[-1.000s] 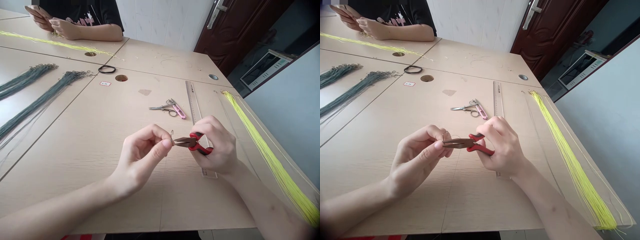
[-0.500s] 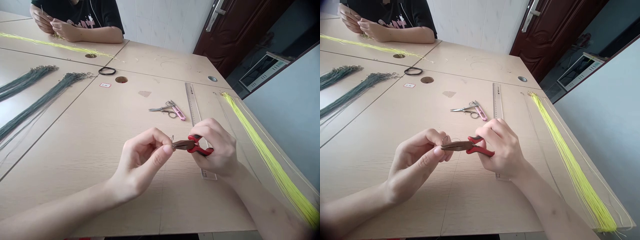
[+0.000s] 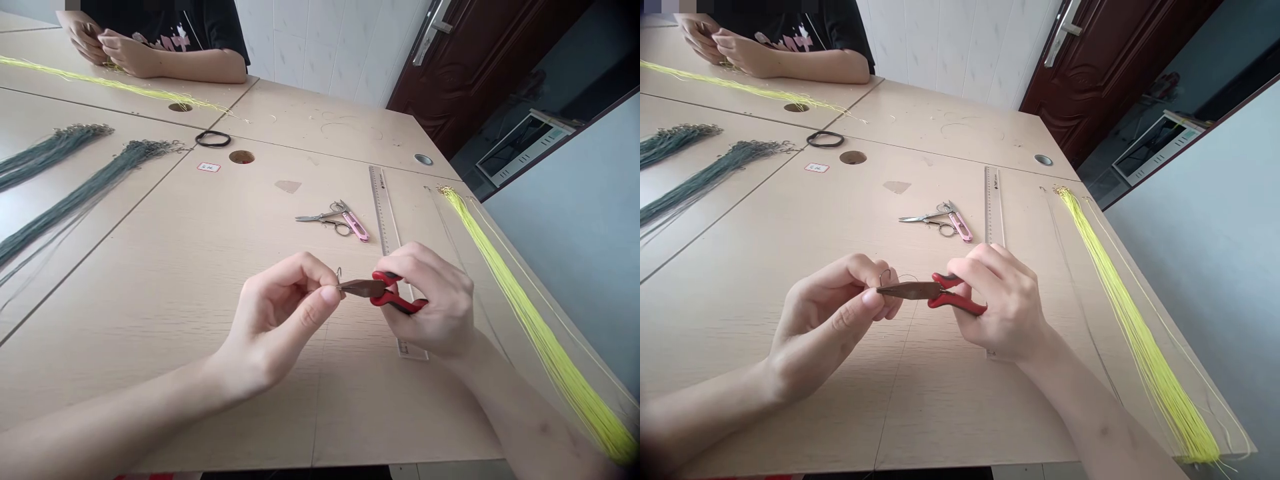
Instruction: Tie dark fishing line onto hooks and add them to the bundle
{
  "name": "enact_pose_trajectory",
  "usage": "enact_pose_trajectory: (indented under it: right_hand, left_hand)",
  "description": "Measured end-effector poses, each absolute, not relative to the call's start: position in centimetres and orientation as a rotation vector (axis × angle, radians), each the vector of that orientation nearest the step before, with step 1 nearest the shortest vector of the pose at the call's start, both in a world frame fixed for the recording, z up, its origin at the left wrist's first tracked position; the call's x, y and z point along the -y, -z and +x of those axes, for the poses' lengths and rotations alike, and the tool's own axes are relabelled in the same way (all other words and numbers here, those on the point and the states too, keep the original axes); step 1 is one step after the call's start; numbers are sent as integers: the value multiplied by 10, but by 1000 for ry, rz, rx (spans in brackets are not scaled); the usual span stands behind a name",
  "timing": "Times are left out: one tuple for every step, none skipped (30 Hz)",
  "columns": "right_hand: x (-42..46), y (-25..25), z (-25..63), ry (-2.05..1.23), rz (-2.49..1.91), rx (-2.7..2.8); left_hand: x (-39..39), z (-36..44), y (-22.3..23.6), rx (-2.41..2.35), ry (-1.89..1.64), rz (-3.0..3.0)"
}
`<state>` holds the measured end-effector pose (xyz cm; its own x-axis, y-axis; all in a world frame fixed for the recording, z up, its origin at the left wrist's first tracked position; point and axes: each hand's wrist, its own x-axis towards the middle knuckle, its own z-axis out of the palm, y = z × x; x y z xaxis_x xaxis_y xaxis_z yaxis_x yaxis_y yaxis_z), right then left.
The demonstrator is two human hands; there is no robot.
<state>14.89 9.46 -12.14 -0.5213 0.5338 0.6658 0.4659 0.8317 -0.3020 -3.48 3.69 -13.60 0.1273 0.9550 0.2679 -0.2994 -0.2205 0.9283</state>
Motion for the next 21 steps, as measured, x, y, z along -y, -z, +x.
enact_pose_trajectory:
  right_hand:
    - [-93,121,148,-162,-752,2205]
    - [-91,121,148,-227,-781,2199]
    - [-89,120,147,-301,-812,2190]
    - [-88,120,146,-381,-845,2178]
    - [-86,119,146,-462,-875,2166]
    - [-85,118,145,-539,-902,2157]
    - [-84,117,145,-610,-924,2150]
    - [-83,117,144,-673,-943,2144]
    - [-83,116,144,-727,-959,2139]
    - [-82,115,143,-772,-974,2131]
    - [-82,115,143,-809,-986,2122]
    - [-82,115,143,-838,-996,2113]
    - [-82,115,143,-862,-1006,2105]
    - [-82,115,143,-884,-1015,2099]
    - [-82,115,143,-906,-1024,2097]
    - [-81,116,142,-928,-1034,2098]
    - [-81,116,142,-950,-1046,2099]
    - [-81,117,142,-970,-1062,2099]
    - [-81,117,142,-987,-1079,2098]
    - [-81,117,141,-1000,-1097,2093]
    - [-81,118,141,-1009,-1117,2085]
  left_hand:
    - [-37,-35,135,-763,-1385,1262]
    - [-37,-36,134,-788,-1389,1302]
    - [-37,-37,132,-816,-1400,1381]
    - [-38,-38,131,-835,-1432,1513]
    - [-38,-40,129,-859,-1476,1698]
    - [-39,-42,128,-886,-1526,1924]
    - [-39,-43,127,-909,-1589,2165]
    - [-40,-45,126,-932,-1685,2376]
    - [-41,-47,126,-935,-1821,2537]
    - [-42,-48,127,-914,-1939,2647]
    - [-43,-50,127,-846,-1997,2723]
    - [-43,-51,127,-731,-1972,2776]
    - [-42,-51,127,-612,-1849,2806]
    - [-41,-51,126,-524,-1663,2801]
    - [-39,-51,125,-466,-1477,2761]
    - [-37,-50,124,-433,-1373,2682]
    - [-35,-48,123,-407,-1355,2597]
    - [-34,-46,121,-403,-1373,2526]
    - [-33,-43,120,-401,-1415,2467]
    - [-32,-41,120,-405,-1455,2417]
    - [-31,-40,120,-408,-1478,2372]
